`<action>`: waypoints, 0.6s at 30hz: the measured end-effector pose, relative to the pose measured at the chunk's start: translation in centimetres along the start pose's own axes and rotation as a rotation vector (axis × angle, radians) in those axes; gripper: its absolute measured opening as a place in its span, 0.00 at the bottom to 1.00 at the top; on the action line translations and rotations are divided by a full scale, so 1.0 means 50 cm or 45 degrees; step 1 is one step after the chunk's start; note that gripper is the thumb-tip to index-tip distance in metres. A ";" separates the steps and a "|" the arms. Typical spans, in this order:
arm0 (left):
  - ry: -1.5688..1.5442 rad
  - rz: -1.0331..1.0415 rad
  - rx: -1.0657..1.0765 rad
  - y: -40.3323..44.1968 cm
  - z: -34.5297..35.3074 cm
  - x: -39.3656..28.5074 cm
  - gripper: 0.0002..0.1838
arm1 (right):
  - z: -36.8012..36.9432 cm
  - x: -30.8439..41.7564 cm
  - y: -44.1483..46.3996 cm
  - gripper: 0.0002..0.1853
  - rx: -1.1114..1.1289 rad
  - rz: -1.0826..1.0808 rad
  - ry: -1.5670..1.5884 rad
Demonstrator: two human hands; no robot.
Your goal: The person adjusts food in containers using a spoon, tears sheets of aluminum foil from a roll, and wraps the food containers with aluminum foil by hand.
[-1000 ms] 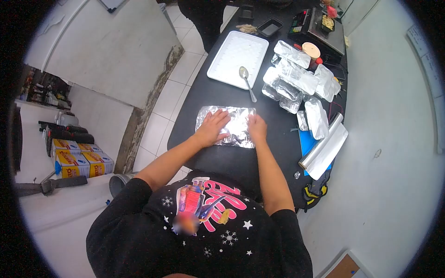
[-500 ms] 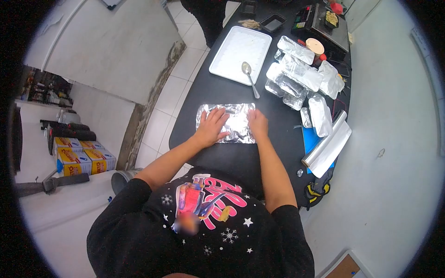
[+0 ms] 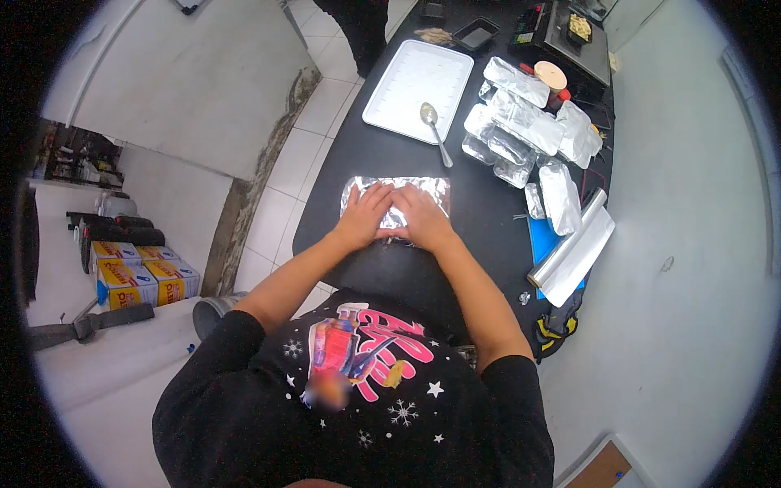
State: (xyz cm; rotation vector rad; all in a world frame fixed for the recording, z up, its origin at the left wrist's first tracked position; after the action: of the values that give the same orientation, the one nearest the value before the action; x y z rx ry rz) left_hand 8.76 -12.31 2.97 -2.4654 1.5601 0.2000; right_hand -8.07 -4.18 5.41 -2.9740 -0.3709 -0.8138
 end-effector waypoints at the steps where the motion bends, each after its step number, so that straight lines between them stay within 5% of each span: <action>1: 0.000 0.020 -0.002 0.001 -0.001 0.004 0.44 | -0.003 0.001 0.003 0.41 0.041 0.026 0.017; 18: -0.102 0.106 -0.038 0.022 0.000 0.024 0.48 | 0.009 0.008 0.027 0.49 0.099 0.270 -0.146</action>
State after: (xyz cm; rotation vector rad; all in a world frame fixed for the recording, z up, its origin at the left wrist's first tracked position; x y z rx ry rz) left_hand 8.27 -13.84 2.57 -2.3848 1.6390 0.3338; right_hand -7.20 -5.36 5.24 -2.9286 -0.0849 -0.5952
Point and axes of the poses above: each hand's wrist, its own y-axis towards the middle knuckle, its own z-axis out of the palm, x = y × z, the point moved 1 cm from there along y, towards the middle knuckle, and after that the axes turned 9 degrees about x, right-handed, at the moved point
